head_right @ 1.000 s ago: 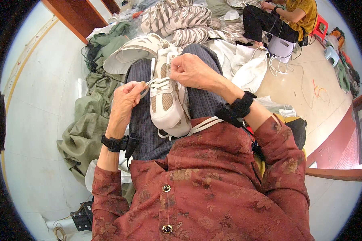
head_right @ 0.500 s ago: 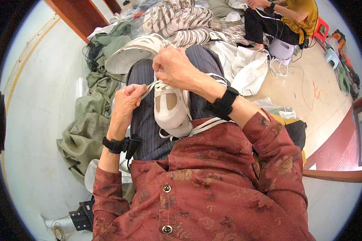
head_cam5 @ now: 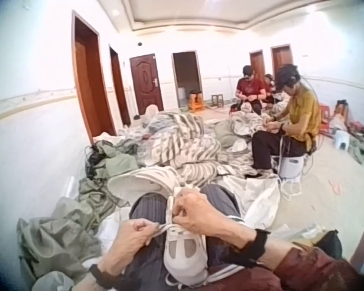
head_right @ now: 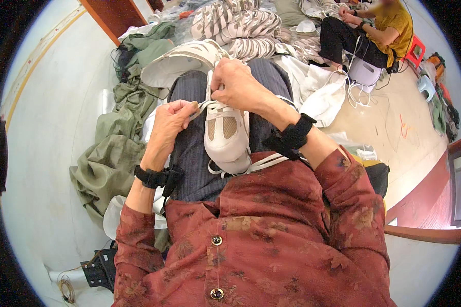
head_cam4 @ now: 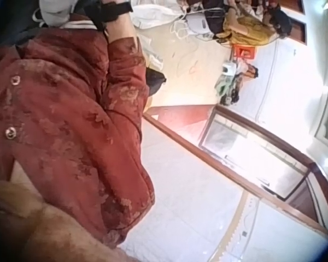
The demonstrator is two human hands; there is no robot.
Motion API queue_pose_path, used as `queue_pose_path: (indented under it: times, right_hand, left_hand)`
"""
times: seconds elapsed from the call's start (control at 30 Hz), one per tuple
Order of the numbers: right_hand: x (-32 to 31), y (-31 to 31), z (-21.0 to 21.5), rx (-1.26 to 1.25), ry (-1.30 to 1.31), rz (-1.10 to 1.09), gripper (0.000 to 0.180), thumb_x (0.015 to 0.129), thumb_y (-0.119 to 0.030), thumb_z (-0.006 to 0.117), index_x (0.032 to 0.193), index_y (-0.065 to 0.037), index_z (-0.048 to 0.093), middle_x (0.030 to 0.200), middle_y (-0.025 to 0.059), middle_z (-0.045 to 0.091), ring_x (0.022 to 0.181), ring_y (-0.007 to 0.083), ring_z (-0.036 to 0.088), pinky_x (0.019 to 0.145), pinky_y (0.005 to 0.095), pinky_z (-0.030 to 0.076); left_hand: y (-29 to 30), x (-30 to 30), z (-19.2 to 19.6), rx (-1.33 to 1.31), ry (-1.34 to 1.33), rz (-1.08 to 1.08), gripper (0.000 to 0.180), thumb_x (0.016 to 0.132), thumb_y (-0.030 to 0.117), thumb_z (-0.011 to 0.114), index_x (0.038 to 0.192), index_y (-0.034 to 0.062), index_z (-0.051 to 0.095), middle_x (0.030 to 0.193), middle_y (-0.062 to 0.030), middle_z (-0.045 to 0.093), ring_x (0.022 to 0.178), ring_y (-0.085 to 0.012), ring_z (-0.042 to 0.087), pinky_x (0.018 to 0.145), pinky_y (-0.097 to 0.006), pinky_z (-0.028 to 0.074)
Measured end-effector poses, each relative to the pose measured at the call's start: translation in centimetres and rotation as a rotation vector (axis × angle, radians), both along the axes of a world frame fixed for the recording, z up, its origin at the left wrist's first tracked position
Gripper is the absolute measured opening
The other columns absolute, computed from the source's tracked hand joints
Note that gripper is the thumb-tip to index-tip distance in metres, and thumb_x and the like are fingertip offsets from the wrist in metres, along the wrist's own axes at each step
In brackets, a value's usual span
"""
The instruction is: Lacing a new pair of athletic sneakers in a manufacturing environment.
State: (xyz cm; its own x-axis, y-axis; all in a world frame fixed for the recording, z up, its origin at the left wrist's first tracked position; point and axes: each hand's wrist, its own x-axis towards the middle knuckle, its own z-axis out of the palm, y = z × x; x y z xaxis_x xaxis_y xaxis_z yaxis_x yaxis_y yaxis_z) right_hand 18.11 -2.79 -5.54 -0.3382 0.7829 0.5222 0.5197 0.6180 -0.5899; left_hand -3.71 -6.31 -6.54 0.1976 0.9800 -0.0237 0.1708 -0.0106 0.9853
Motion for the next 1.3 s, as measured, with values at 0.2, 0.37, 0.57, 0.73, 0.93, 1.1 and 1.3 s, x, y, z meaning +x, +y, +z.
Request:
queue_pose_path:
  times: [0.2,0.37,0.57,0.73,0.93,1.1,1.3]
  right_hand:
    - [0.1,0.5,-0.2,-0.058,0.017,0.08,0.014,0.063,-0.012,0.078,0.072,-0.004,0.073,0.091,0.014,0.068,0.087,0.0292,0.067,0.08,0.0395,0.053]
    - [0.2,-0.2,0.0,-0.147,-0.128,0.058,0.015,0.071,-0.015,0.075,0.084,-0.007,0.074,0.108,0.0071,0.061,0.111,0.027,0.052,0.098,0.0376,0.043]
    - [-0.1,-0.6,0.5,-0.179,-0.12,0.051,0.017,0.07,-0.013,0.075,0.085,-0.007,0.074,0.106,0.0042,0.06,0.108,0.0255,0.051,0.095,0.0364,0.043]
    - [0.1,-0.8,0.6,-0.136,-0.101,0.041,0.014,0.069,-0.017,0.074,0.081,-0.01,0.074,0.103,0.0048,0.062,0.106,0.0281,0.054,0.094,0.041,0.041]
    - [0.0,-0.6,-0.4,-0.089,-0.063,0.071,0.012,0.071,-0.02,0.075,0.079,-0.011,0.074,0.103,0.0045,0.063,0.11,0.0281,0.053,0.096,0.0438,0.04]
    - [-0.3,-0.8,-0.7,-0.061,0.045,0.068,0.007,0.068,-0.013,0.072,0.074,-0.009,0.071,0.093,0.0046,0.065,0.106,0.0286,0.056,0.094,0.0441,0.042]
    - [-0.9,-2.3,-0.7,0.04,0.101,0.016,0.014,0.073,-0.008,0.066,0.086,-0.009,0.072,0.084,0.0039,0.066,0.097,0.0259,0.06,0.091,0.0426,0.038]
  left_hand:
    - [0.7,0.2,-1.1,0.036,-0.001,0.018,0.023,0.092,0.026,0.069,0.085,0.0044,0.072,0.062,0.0065,0.055,0.054,-0.0023,0.044,0.05,-0.018,0.03]
    - [0.5,1.2,-1.5,0.023,-0.121,-0.012,0.017,0.09,0.019,0.071,0.086,0.0031,0.071,0.064,0.0043,0.059,0.054,-0.0037,0.048,0.05,-0.019,0.033]
    - [0.8,1.3,-2.1,0.081,-0.132,-0.033,0.019,0.093,0.02,0.069,0.089,0.0022,0.068,0.075,0.0021,0.064,0.066,-0.0039,0.055,0.054,-0.019,0.041]
    - [1.0,1.7,-1.5,0.283,0.115,0.011,0.021,0.09,0.02,0.068,0.086,-0.0009,0.067,0.075,-0.0005,0.066,0.062,-0.0063,0.056,0.053,-0.023,0.046]
    - [0.5,1.7,-0.9,0.385,0.252,0.045,0.018,0.088,0.014,0.067,0.084,-0.003,0.067,0.068,-0.0033,0.065,0.06,-0.0065,0.058,0.053,-0.023,0.046]
    - [0.5,1.4,-0.7,0.347,0.184,0.061,0.016,0.09,0.012,0.066,0.084,-0.0029,0.066,0.069,0.0008,0.063,0.06,-0.0047,0.055,0.054,-0.022,0.043]
    - [-0.1,1.2,0.4,0.269,0.062,0.064,0.015,0.092,0.012,0.066,0.084,-0.0004,0.065,0.066,0.0041,0.058,0.058,-0.0019,0.047,0.05,-0.02,0.036]
